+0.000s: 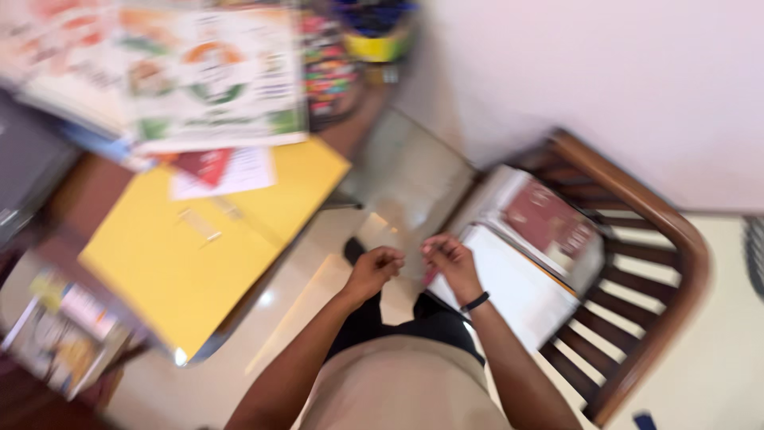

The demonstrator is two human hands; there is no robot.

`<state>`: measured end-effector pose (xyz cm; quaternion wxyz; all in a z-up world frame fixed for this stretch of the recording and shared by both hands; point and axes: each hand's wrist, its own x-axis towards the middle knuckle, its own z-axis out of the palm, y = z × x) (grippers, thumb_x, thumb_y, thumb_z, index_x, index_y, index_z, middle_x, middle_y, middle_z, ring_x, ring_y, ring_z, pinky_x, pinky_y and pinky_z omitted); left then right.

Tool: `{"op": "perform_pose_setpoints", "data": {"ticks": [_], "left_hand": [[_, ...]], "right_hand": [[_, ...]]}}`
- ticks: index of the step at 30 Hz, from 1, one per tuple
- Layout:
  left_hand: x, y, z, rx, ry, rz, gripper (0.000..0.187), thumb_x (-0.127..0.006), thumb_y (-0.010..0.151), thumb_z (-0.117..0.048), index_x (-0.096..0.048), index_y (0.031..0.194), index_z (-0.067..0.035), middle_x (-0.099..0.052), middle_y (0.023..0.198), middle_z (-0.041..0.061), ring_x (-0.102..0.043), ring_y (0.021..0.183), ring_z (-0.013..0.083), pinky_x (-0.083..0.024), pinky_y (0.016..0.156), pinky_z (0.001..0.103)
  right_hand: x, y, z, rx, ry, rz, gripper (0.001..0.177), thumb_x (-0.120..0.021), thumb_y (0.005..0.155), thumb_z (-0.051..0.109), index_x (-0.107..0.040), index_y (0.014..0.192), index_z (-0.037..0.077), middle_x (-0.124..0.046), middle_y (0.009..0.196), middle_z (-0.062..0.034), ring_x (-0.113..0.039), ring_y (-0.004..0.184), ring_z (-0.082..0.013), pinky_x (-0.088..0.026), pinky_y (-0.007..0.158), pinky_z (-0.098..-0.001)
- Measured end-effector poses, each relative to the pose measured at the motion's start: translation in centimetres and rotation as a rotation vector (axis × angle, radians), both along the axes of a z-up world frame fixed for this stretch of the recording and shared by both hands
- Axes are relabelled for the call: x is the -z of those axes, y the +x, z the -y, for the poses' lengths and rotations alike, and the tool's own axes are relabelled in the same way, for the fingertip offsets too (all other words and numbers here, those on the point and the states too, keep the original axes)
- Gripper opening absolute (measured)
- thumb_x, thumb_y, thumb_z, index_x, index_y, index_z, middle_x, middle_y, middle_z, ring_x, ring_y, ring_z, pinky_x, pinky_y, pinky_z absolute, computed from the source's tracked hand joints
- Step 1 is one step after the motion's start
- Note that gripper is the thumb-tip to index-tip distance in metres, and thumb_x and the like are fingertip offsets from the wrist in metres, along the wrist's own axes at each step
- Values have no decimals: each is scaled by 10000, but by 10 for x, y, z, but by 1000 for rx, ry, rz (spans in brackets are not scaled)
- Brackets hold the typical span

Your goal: The person organizes stationery items on a glass table. They place papers into a black folder, move notebooks and books onto a nearby chair, and arrange pens into a pen holder. The person also places a laptop into a grey bag.

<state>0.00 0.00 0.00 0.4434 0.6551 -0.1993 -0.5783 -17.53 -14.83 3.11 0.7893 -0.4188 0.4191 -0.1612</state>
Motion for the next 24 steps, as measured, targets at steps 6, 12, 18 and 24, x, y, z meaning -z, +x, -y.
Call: {"op": "perform_pose_setpoints", "data": {"ticks": [6,12,18,24], "left_hand": [[-34,114,-32,-166,-72,79,186,-655,982,-69,-689,1154,-6,-717,976,30,-648,842,106,-530,781,259],[-69,215,-64,-356,-31,112,186,-657,970,-87,-685,1148,-38,-737,994,2,-664,864,107,-510,748,276],[-81,261,-66,-622,-42,79,272,-650,953,-88,-644,1221,-47,-701,1116,36,-680,932,129,-555,798,316],[-74,296,-32,-928,-31,-52,378,-667,942,-142,-550,1286,-37,-705,1110,67,-715,896,160,-566,717,316]], "right_hand": [[-29,128,-3,-106,-95,45,138,-666,965,65,-679,1095,23,-753,989,-72,-679,834,-137,-551,741,-289],[-58,223,-18,-252,-119,105,130,-664,977,59,-670,1097,12,-736,987,-73,-675,825,-137,-563,742,-294],[-55,290,13,-317,-242,138,102,-663,993,60,-686,1080,13,-729,976,-63,-674,809,-125,-559,737,-267],[-35,385,106,-234,-285,192,58,-681,1024,44,-639,988,27,-718,968,-51,-636,761,-103,-513,658,-253]]}}
